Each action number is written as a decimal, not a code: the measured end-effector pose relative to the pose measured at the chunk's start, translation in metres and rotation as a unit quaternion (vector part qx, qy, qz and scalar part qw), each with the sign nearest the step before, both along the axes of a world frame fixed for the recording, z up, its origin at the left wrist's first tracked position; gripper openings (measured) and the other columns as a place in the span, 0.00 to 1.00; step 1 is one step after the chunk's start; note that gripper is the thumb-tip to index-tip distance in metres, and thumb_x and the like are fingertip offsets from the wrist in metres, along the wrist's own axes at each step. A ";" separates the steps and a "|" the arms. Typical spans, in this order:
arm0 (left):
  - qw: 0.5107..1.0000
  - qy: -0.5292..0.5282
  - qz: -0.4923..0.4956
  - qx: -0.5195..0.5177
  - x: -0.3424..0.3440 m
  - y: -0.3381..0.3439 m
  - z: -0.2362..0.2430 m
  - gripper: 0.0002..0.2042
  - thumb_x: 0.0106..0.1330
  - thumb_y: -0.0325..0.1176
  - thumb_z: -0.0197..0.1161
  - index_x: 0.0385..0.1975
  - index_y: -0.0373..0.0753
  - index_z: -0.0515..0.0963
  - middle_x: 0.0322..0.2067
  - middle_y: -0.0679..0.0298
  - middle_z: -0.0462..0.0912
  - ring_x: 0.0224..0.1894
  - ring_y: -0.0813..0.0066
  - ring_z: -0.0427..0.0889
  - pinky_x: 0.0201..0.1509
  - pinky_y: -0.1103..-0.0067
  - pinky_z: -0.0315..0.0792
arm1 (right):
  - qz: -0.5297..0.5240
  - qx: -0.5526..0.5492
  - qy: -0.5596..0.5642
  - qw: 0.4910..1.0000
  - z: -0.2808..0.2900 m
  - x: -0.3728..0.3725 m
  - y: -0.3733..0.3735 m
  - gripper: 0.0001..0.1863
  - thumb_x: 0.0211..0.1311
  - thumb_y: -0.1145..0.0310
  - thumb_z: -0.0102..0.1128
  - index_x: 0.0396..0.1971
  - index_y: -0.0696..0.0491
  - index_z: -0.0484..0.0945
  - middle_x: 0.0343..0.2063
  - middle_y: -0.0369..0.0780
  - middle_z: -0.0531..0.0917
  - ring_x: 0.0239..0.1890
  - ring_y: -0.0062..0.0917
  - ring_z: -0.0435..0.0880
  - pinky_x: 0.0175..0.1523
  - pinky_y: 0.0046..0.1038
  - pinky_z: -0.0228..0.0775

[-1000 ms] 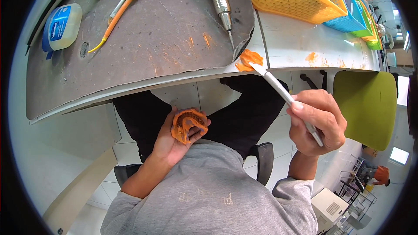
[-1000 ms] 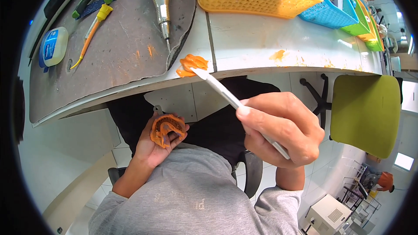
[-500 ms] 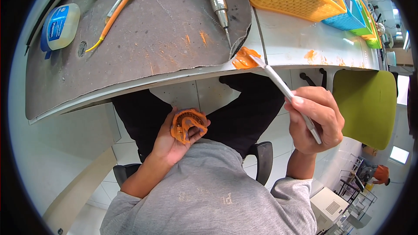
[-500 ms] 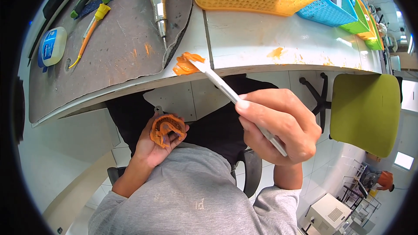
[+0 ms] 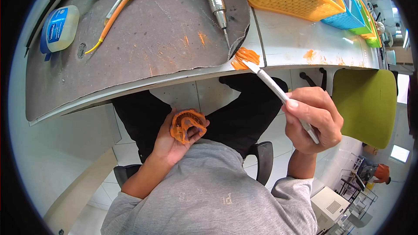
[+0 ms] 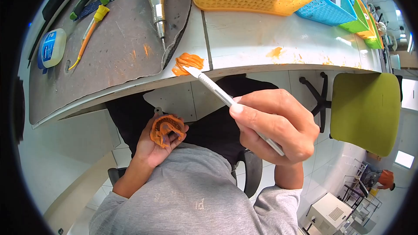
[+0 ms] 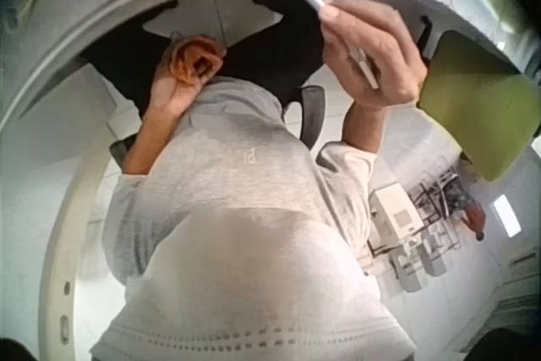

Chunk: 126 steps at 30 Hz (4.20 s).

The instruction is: Trimming or cleaning up excess material from a dental impression tray using a small knife.

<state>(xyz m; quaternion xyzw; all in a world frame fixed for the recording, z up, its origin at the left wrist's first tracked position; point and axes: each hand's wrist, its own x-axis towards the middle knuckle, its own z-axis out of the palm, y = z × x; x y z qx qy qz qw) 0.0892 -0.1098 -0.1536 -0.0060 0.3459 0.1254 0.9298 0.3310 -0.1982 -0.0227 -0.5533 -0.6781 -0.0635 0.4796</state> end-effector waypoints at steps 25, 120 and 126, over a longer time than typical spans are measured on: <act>1.000 -0.007 -0.013 -0.005 -0.001 0.000 -0.001 0.26 0.73 0.50 0.33 0.49 0.33 0.70 0.48 0.53 0.74 0.54 0.56 0.72 0.58 0.67 0.67 | -0.032 -0.031 0.007 0.999 0.011 -0.002 0.001 0.17 0.32 0.87 0.63 0.29 0.61 0.80 0.24 0.46 0.82 0.24 0.28 0.82 0.26 0.22 0.73; 0.999 0.005 0.024 -0.041 -0.006 -0.001 -0.005 0.26 0.72 0.50 0.37 0.51 0.32 0.69 0.49 0.52 0.74 0.56 0.53 0.70 0.58 0.67 0.67 | -0.139 0.132 -0.088 0.978 -0.097 -0.027 0.003 0.17 0.49 0.83 0.56 0.42 0.56 0.73 0.36 0.44 0.74 0.30 0.31 0.79 0.32 0.25 0.79; 0.999 0.004 0.033 0.018 -0.001 0.000 -0.001 0.23 0.70 0.46 0.38 0.52 0.35 0.68 0.51 0.53 0.72 0.55 0.54 0.70 0.59 0.65 0.66 | -0.079 0.103 0.065 0.989 -0.072 -0.031 -0.032 0.12 0.57 0.75 0.56 0.41 0.59 0.70 0.34 0.47 0.78 0.30 0.32 0.81 0.33 0.28 0.79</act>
